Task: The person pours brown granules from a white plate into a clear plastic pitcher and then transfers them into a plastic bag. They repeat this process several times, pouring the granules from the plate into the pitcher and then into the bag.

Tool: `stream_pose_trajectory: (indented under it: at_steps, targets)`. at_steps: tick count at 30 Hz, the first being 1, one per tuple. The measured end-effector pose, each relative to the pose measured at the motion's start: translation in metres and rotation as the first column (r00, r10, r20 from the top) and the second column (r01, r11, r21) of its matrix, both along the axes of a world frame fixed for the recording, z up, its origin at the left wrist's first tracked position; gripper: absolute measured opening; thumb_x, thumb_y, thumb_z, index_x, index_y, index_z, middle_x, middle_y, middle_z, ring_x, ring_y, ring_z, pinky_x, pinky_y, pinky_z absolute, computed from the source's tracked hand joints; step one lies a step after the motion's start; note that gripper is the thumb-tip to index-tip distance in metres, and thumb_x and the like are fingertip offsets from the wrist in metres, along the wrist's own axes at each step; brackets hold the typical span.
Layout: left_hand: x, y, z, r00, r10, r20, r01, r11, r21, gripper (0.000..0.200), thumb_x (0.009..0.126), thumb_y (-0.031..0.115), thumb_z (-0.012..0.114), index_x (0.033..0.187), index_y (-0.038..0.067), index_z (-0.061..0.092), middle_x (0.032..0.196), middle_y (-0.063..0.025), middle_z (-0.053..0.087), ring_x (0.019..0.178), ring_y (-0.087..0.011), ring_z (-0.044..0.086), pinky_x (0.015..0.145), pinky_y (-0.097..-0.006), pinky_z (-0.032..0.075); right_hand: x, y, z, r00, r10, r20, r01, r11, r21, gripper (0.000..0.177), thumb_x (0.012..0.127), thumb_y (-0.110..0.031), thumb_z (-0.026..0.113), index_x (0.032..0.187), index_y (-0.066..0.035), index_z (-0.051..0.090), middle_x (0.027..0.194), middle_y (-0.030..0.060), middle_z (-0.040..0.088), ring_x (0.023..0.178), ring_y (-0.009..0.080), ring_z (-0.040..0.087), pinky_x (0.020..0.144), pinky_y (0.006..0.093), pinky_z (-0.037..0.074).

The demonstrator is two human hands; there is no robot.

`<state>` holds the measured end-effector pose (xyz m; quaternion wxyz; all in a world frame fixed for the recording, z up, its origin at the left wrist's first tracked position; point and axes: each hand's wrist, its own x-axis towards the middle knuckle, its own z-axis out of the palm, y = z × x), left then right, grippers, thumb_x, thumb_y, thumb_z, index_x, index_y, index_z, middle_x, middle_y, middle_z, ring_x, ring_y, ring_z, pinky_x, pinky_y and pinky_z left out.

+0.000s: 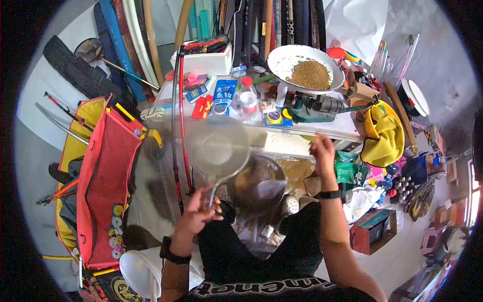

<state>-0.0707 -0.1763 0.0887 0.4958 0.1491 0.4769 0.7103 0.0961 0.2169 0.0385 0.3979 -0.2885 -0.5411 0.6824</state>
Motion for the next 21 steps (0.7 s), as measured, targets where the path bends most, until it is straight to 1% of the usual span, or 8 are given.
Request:
stream_pose_trajectory:
  at_steps: [2, 3, 6, 10, 13, 17, 19, 21]
  targets:
    - [0.022, 0.002, 0.000, 0.998, -0.039, 0.047, 0.036, 0.998, 0.054, 0.067, 0.075, -0.005, 0.059, 0.133, 0.015, 0.033, 0.099, -0.0084, 0.050, 0.079, -0.0191, 0.057, 0.067, -0.0365, 0.053, -0.010, 0.021, 0.034, 0.970, -0.093, -0.225, 0.036, 0.968, -0.246, 0.039, 0.084, -0.024, 0.061, 0.117, -0.010, 0.046, 0.077, 0.0030, 0.059, 0.064, 0.0119, 0.053, 0.055, 0.0242, 0.041]
    - [0.029, 0.005, -0.003, 0.998, -0.032, 0.051, 0.029, 0.998, 0.060, 0.067, 0.075, -0.005, 0.059, 0.133, 0.015, 0.033, 0.099, -0.0084, 0.050, 0.079, -0.0191, 0.057, 0.067, -0.0365, 0.053, -0.014, 0.045, 0.041, 0.977, -0.149, -0.153, 0.078, 0.916, -0.393, 0.041, 0.082, -0.036, 0.064, 0.113, -0.015, 0.046, 0.081, 0.0026, 0.060, 0.063, 0.0141, 0.052, 0.055, 0.0263, 0.041]
    - [0.041, 0.015, -0.015, 0.939, -0.079, 0.334, -0.002, 0.972, 0.234, 0.056, 0.079, -0.004, 0.053, 0.129, 0.013, 0.034, 0.093, -0.0069, 0.048, 0.067, -0.0150, 0.051, 0.055, -0.0293, 0.042, -0.029, 0.070, 0.090, 0.999, -0.012, -0.049, -0.002, 0.962, -0.273, 0.055, 0.079, -0.057, 0.059, 0.112, -0.017, 0.043, 0.082, 0.0037, 0.059, 0.067, 0.0156, 0.049, 0.063, 0.0298, 0.037]
    - [0.046, 0.022, -0.031, 0.924, -0.189, 0.333, 0.114, 0.966, 0.232, 0.048, 0.087, 0.003, 0.046, 0.132, 0.013, 0.033, 0.090, -0.0058, 0.049, 0.063, -0.0135, 0.049, 0.052, -0.0279, 0.041, -0.056, 0.101, 0.118, 1.000, 0.005, 0.004, -0.003, 0.933, -0.360, 0.057, 0.080, -0.053, 0.060, 0.113, -0.011, 0.041, 0.075, 0.0069, 0.055, 0.057, 0.0166, 0.050, 0.047, 0.0276, 0.038]
    - [0.058, 0.023, -0.039, 0.909, -0.233, 0.346, 0.182, 0.968, 0.173, 0.044, 0.089, 0.012, 0.051, 0.131, 0.016, 0.036, 0.090, -0.0060, 0.049, 0.062, -0.0144, 0.050, 0.050, -0.0274, 0.040, -0.063, 0.132, 0.111, 0.969, 0.232, 0.091, -0.189, 0.923, -0.335, 0.052, 0.080, -0.051, 0.060, 0.108, -0.010, 0.045, 0.073, 0.0079, 0.055, 0.057, 0.0167, 0.051, 0.047, 0.0289, 0.039]
    - [0.083, 0.027, -0.053, 0.946, -0.232, 0.225, 0.215, 0.972, 0.097, 0.049, 0.090, 0.013, 0.052, 0.133, 0.015, 0.029, 0.091, -0.0055, 0.049, 0.068, -0.0139, 0.052, 0.057, -0.0297, 0.046, -0.069, 0.147, 0.113, 0.947, 0.306, 0.094, -0.244, 0.880, -0.408, 0.031, 0.089, -0.036, 0.050, 0.102, -0.009, 0.052, 0.077, 0.0080, 0.057, 0.061, 0.0169, 0.054, 0.045, 0.0275, 0.041]
    - [0.088, 0.030, -0.058, 0.957, -0.242, 0.158, 0.228, 0.968, 0.102, 0.052, 0.089, 0.013, 0.055, 0.133, 0.015, 0.028, 0.092, -0.0061, 0.049, 0.069, -0.0153, 0.053, 0.059, -0.0313, 0.048, -0.078, 0.139, 0.121, 0.980, 0.181, 0.082, -0.134, 0.906, -0.402, 0.028, 0.090, -0.032, 0.048, 0.103, -0.008, 0.052, 0.080, 0.0078, 0.057, 0.063, 0.0177, 0.055, 0.046, 0.0274, 0.044]
    - [0.089, 0.029, -0.053, 0.952, -0.169, 0.256, 0.155, 0.985, 0.073, 0.052, 0.089, 0.011, 0.054, 0.133, 0.014, 0.028, 0.093, -0.0061, 0.050, 0.069, -0.0159, 0.054, 0.060, -0.0327, 0.049, -0.080, 0.135, 0.125, 0.997, 0.047, 0.066, -0.017, 0.916, -0.400, 0.026, 0.091, -0.028, 0.045, 0.104, -0.007, 0.053, 0.082, 0.0077, 0.058, 0.066, 0.0185, 0.056, 0.047, 0.0274, 0.047]
